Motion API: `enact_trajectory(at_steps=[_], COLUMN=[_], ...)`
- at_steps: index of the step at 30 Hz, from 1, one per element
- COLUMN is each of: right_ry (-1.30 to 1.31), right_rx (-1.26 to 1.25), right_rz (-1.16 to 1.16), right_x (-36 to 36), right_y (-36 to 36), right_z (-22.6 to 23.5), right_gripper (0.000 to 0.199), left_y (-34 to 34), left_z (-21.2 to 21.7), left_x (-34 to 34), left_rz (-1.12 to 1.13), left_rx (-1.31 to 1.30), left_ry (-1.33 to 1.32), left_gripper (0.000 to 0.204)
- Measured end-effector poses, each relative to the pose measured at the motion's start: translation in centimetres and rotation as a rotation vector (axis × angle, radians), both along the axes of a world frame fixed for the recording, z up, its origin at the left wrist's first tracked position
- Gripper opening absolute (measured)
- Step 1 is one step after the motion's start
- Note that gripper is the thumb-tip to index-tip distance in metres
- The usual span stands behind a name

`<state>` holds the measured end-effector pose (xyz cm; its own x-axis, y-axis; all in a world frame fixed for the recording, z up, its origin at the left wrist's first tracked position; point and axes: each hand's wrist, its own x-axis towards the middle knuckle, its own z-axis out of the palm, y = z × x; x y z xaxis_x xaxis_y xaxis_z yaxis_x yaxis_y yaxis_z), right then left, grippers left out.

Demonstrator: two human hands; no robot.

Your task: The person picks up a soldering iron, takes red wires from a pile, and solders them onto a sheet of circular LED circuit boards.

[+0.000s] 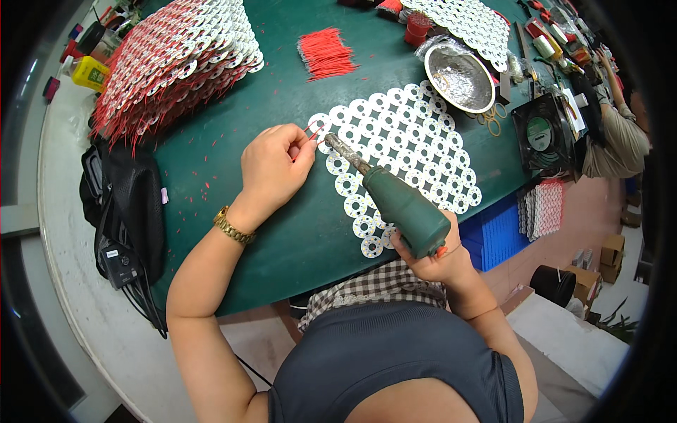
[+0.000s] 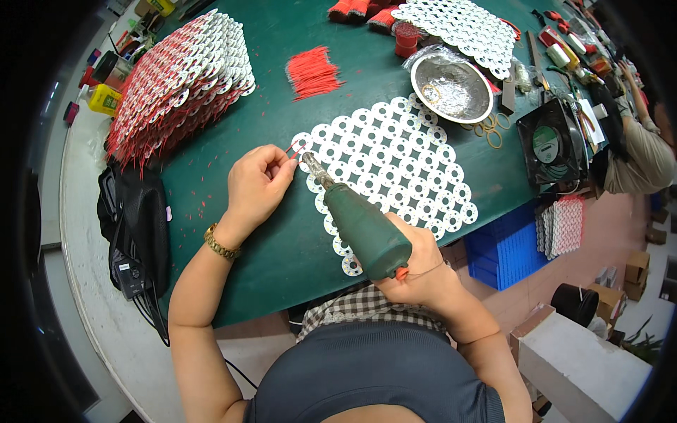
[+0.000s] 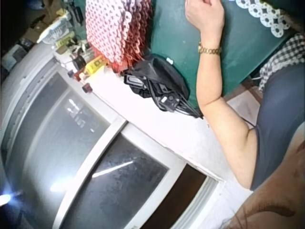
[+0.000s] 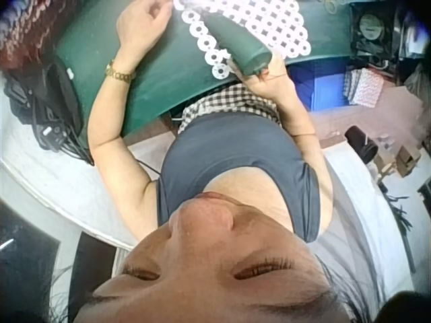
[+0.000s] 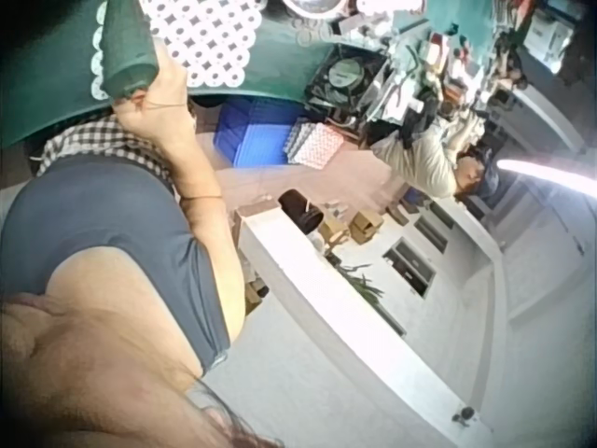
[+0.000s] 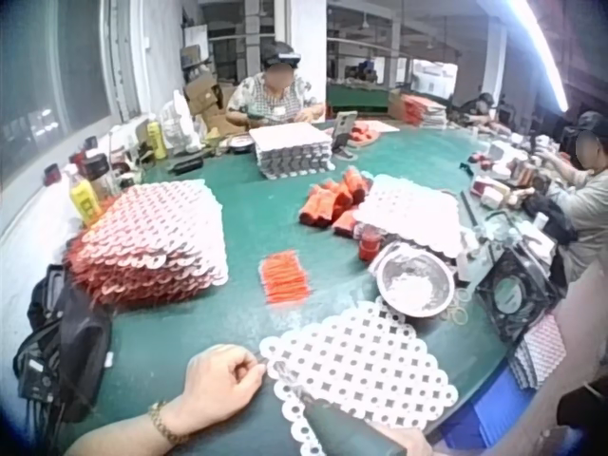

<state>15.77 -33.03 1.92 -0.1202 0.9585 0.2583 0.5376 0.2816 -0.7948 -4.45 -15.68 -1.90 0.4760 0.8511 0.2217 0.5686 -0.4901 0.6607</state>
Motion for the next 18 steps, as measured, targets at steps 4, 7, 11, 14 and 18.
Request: enact_trajectory(at_steps=[4, 7, 11, 14, 18], right_ry=[0.158, 0.242, 0.732, 0.949, 1.001], right_rx=[-0.064, -0.094, -0.328, -0.384, -0.355], right_rz=[-0.102, -0.141, -0.259, -0.274, -0.245], right_x=[0.6, 1.4, 0.5, 0.4, 0.3], right_y=[-1.3, -3.2, -3.5, -3.8, -4.4], right_z=[-1.7, -3.2, -2.3, -2.5, -3.3], right_gripper=[0.018, 0.031, 0.065, 0.069, 0.071], left_y=[-0.1, -0.1, -0.2, 0.3, 0.4], left_z=[0.2, 0.4, 0.7, 0.7, 1.8], left_x=[0.1, 0.2, 0.1, -0.4, -0.1], left_rz=[0.020, 0.014, 0.008, 0.006, 0.074], left_rx=[-0.047, -0.040, -0.058, -0.068, -0.156], left_ry=[0.005, 0.005, 0.011, -0.068, -0.208], left_gripper=[0.017, 0.017, 0.016, 0.012, 0.008])
